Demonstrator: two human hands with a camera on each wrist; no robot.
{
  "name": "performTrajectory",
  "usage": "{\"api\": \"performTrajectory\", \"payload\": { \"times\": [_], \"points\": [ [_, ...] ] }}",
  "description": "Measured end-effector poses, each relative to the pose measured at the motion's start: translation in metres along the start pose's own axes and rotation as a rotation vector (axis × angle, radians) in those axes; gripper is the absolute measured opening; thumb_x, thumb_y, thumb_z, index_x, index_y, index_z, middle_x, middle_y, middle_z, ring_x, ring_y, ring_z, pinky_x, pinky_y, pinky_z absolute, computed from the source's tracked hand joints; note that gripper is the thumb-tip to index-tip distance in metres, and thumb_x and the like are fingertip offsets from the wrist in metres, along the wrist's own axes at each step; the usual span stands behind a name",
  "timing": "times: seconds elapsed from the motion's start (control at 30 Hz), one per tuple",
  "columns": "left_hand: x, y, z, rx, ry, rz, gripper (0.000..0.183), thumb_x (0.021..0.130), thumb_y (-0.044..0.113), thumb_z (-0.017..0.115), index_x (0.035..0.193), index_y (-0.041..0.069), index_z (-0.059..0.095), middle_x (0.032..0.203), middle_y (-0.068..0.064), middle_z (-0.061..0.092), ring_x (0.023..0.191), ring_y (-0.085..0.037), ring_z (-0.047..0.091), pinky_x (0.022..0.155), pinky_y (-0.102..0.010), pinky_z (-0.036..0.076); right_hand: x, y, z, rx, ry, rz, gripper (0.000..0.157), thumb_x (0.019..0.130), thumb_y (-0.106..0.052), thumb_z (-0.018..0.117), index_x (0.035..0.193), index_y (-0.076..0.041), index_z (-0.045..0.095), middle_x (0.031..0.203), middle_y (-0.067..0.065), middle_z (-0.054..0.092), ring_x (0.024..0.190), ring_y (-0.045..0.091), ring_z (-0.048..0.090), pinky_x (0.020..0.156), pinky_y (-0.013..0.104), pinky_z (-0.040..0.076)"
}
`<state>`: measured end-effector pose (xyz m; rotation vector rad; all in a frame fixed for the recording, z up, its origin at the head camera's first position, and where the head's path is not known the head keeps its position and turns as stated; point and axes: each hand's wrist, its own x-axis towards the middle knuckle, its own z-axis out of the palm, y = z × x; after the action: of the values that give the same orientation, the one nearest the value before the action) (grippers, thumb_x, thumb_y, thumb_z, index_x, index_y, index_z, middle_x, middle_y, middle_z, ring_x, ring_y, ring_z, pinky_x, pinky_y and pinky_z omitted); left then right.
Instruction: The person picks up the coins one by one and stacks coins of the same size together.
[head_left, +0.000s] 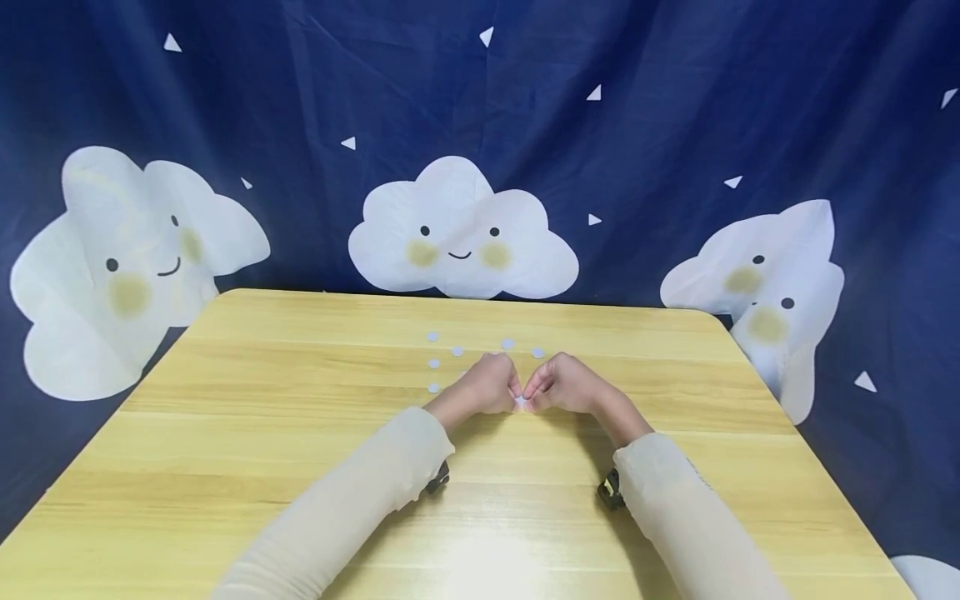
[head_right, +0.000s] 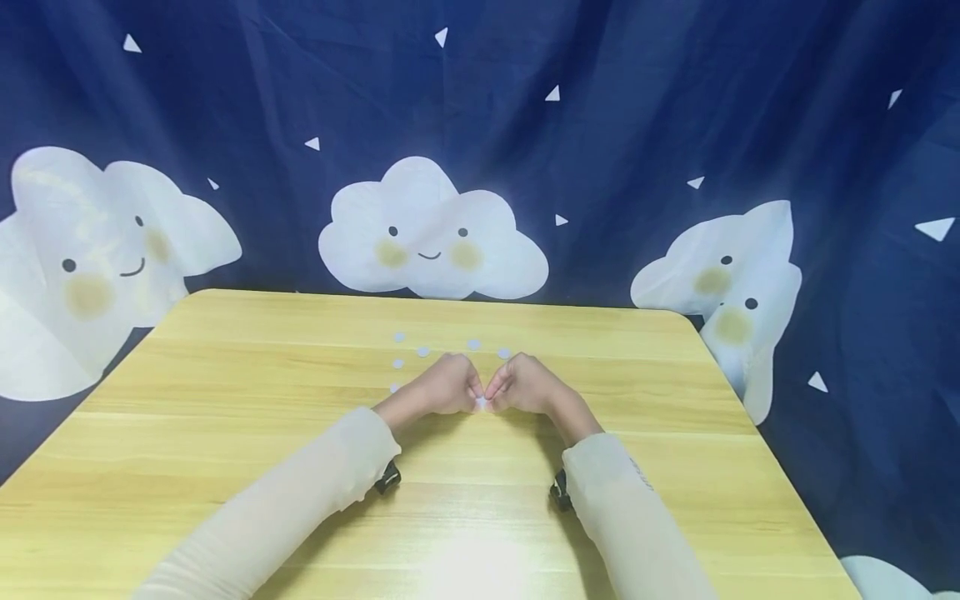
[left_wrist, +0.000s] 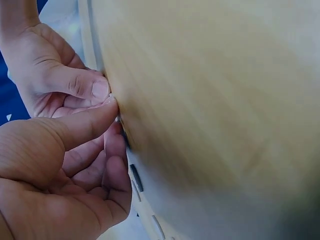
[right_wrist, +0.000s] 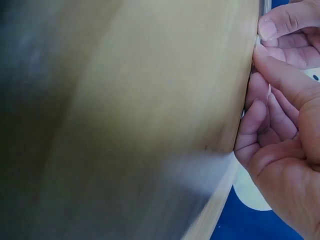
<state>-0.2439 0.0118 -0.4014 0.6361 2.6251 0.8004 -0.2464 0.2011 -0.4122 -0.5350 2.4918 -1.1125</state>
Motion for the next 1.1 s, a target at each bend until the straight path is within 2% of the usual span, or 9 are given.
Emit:
{"api": "performTrajectory", "payload": {
  "times": [0.27, 0.5, 0.67, 0.9, 1.1],
  "points": [
    [-0.003, -0.005, 0.0, -0.074, 0.001, -0.001, 0.011, 0.081, 0.003, 0.085, 0.084, 0.007, 0.076, 0.075, 0.003, 0.068, 0.074, -0.012, 0.059, 0.067, -0.023, 0.052, 0.0, -0.002, 0.0, 0.0, -0.027, -0.028, 0.011, 0.08, 0.0, 0.084, 0.088, -0.001, 0.077, 0.081, 0.006, 0.076, 0.073, 0.012, 0.069, 0.07, 0.028, 0.056],
    [-0.009, -0.008, -0.001, -0.102, -0.034, -0.002, 0.013, 0.078, 0.003, 0.087, 0.083, 0.008, 0.076, 0.074, 0.004, 0.069, 0.07, -0.012, 0.061, 0.064, -0.023, 0.053, -0.002, -0.005, 0.002, -0.018, -0.094, -0.079, 0.009, 0.081, -0.001, 0.084, 0.088, -0.003, 0.078, 0.081, 0.003, 0.076, 0.073, 0.012, 0.068, 0.07, 0.027, 0.057],
    [-0.016, -0.008, 0.0, -0.109, -0.058, 0.021, 0.014, 0.078, 0.005, 0.089, 0.082, 0.008, 0.076, 0.074, 0.004, 0.069, 0.071, -0.011, 0.062, 0.067, -0.023, 0.054, -0.006, -0.009, 0.003, -0.05, -0.138, -0.092, 0.01, 0.081, 0.002, 0.082, 0.088, -0.004, 0.077, 0.08, 0.002, 0.076, 0.074, 0.012, 0.069, 0.073, 0.028, 0.058],
    [-0.021, -0.008, 0.007, -0.13, -0.065, 0.048, 0.015, 0.077, 0.007, 0.09, 0.081, 0.009, 0.075, 0.074, 0.004, 0.068, 0.07, -0.011, 0.06, 0.065, -0.022, 0.052, -0.017, -0.009, 0.009, -0.109, -0.13, -0.119, 0.013, 0.082, 0.003, 0.082, 0.085, -0.009, 0.077, 0.079, -0.003, 0.074, 0.073, 0.011, 0.068, 0.072, 0.027, 0.057],
    [-0.022, -0.009, 0.009, -0.092, -0.054, 0.061, 0.016, 0.077, 0.01, 0.09, 0.081, 0.01, 0.074, 0.075, 0.005, 0.067, 0.072, -0.01, 0.06, 0.068, -0.021, 0.052, -0.024, -0.009, 0.013, -0.14, -0.095, -0.177, 0.014, 0.081, 0.002, 0.082, 0.085, -0.01, 0.076, 0.078, -0.004, 0.072, 0.071, 0.009, 0.066, 0.069, 0.026, 0.057]
  ]
}}
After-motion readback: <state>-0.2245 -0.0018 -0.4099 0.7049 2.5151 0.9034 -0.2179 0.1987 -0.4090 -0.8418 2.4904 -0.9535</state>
